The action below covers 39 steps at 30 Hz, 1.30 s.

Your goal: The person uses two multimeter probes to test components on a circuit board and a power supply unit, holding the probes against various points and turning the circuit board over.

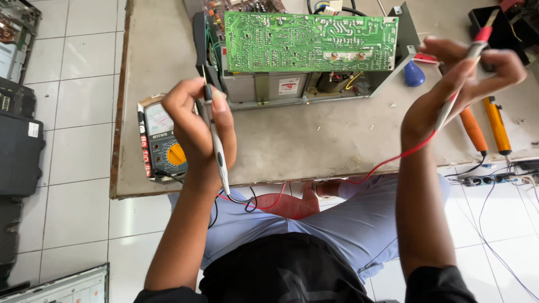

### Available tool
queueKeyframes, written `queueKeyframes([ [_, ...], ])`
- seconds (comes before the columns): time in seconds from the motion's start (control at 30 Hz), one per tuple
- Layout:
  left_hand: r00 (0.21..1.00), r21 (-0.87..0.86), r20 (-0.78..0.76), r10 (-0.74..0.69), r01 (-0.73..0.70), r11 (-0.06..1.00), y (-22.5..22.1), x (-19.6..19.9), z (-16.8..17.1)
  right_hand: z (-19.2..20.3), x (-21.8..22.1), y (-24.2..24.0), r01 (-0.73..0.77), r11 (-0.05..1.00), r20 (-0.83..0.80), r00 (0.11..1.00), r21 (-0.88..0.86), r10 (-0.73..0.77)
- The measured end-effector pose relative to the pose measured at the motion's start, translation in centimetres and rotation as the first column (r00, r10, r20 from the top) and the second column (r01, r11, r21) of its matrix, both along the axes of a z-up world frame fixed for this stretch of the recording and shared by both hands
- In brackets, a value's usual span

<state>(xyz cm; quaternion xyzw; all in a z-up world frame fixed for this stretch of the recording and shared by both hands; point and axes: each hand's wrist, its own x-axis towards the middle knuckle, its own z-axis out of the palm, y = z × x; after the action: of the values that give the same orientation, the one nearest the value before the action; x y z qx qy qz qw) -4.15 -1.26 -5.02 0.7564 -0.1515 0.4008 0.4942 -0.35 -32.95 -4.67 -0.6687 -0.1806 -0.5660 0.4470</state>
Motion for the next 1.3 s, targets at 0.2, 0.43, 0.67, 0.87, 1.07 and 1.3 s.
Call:
queueKeyframes([
  [0.2,0.999,-0.068,-0.015,-0.036,0.035,0.997,-1.3,0.2,-5.7,-9.6,-1.7,0.5,0.023,0.918,-0.228,0.971,0.395,0.074],
  [0.43,0.997,-0.002,0.059,0.054,-0.054,0.999,-0.9,1.2,-9.9,-11.6,-1.2,-1.5,0.093,0.876,-0.192,0.981,0.472,0.000],
  [0.67,0.995,-0.109,-0.022,-0.097,0.094,0.990,-2.7,2.7,-9.6,-11.8,-2.5,-0.9,0.215,0.930,-0.247,0.959,0.299,-0.142],
  [0.87,0.993,-0.109,-0.064,-0.096,0.089,0.990,-2.5,3.1,-11.0,-15.0,-3.6,-1.8,0.119,0.872,-0.112,0.991,0.475,-0.074],
  [1.07,0.962,-0.145,-0.228,-0.147,0.116,0.983,-1.8,2.5,-9.6,-15.5,-3.6,-1.5,-0.067,0.951,-0.094,0.991,0.302,0.100],
  [1.3,0.984,-0.065,-0.172,-0.039,0.028,0.997,-1.7,3.0,-9.2,-18.4,-5.0,-2.1,0.022,0.958,-0.081,0.997,0.285,0.001],
])
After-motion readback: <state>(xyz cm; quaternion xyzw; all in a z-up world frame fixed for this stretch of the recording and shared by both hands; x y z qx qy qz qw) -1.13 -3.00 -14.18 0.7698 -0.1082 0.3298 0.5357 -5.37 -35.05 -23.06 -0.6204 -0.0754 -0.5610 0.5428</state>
